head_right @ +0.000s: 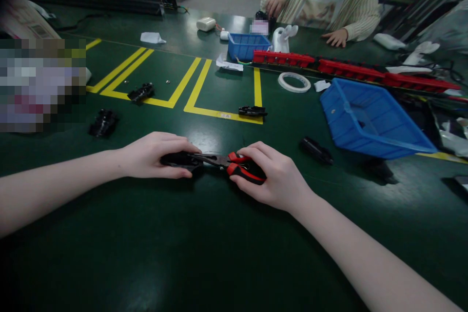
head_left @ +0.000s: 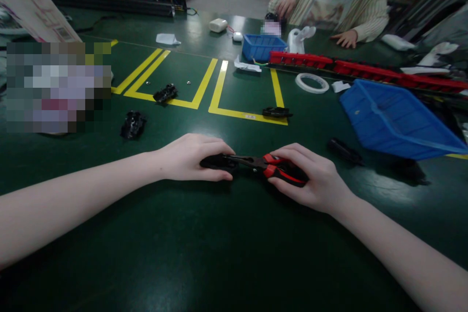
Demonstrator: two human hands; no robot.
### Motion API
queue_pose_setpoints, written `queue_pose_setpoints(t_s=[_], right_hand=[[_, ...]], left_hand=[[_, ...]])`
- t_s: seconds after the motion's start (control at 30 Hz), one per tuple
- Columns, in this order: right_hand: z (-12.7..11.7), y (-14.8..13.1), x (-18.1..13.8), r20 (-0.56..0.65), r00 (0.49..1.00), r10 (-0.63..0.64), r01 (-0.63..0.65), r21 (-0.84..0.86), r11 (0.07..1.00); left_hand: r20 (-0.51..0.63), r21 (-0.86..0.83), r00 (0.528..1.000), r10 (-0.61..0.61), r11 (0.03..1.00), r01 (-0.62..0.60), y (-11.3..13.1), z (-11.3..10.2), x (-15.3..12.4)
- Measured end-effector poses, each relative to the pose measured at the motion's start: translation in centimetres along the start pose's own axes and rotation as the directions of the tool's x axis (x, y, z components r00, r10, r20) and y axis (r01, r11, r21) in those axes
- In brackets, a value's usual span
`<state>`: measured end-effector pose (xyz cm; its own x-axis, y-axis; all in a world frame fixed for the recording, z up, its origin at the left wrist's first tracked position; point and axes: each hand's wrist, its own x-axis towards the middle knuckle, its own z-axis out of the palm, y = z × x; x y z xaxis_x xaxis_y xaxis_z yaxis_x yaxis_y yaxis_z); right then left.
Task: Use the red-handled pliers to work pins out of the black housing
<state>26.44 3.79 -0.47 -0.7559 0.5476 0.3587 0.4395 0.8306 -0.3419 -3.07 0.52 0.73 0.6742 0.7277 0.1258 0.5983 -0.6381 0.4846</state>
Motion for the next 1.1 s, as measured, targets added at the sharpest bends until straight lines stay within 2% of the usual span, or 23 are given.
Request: queue_pose_setpoints(t_s=[0.17, 0.4, 0.53, 0.7, 0.83, 0.87, 0.97, 1.1], right_hand=[[-0.2, -0.2, 0.2, -0.011, 1.0, 0.024, -0.024, 0.035, 0.999], [-0.3, -0.3, -0.1, -0.074, 0.997, 0.015, -0.007, 0.1, 0.995], [-0.6, -0.6, -0.3, -0.128, 0.992, -0.005, 0.018, 0.099, 0.995], [-1.2, -1.3, -0.4, -0.148, 0.989, 0.019, -0.011, 0.056, 0.998], [-1.5, -1.6, -0.5, -0.146, 0.988, 0.053, -0.048, 0.042, 0.998], [-1.5, -1.6, -0.5, -0.143, 0.988, 0.062, -0.057, 0.043, 0.997], [-1.3, -1.5, -0.4, -0.145, 0.986, 0.081, -0.076, 0.043, 0.996], [-1.1, -1.5, -0.2, -0.142, 0.985, 0.098, -0.096, 0.017, 0.995]], left_hand=[[-0.014, -0.065, 1.0, 0.004, 0.998, -0.005, 0.2, -0.2, -0.2], [-0.155, -0.107, 0.98, 0.126, 0.984, -0.144, 0.4, -0.2, -0.8], [-0.173, -0.156, 0.983, 0.064, 0.984, -0.091, 1.3, -0.1, -1.2], [-0.184, -0.229, 0.981, 0.061, 0.968, -0.103, 2.4, -0.1, -1.8], [-0.235, -0.244, 0.959, 0.158, 0.945, -0.216, 2.2, -0.3, -2.2], [-0.212, -0.251, 0.96, 0.181, 0.94, -0.232, 2.0, -0.5, -2.3], [-0.036, -0.291, 0.981, 0.193, 0.937, -0.195, 1.3, -1.0, -2.7], [-0.062, -0.325, 0.981, 0.183, 0.926, -0.193, 1.6, -1.4, -2.8]])
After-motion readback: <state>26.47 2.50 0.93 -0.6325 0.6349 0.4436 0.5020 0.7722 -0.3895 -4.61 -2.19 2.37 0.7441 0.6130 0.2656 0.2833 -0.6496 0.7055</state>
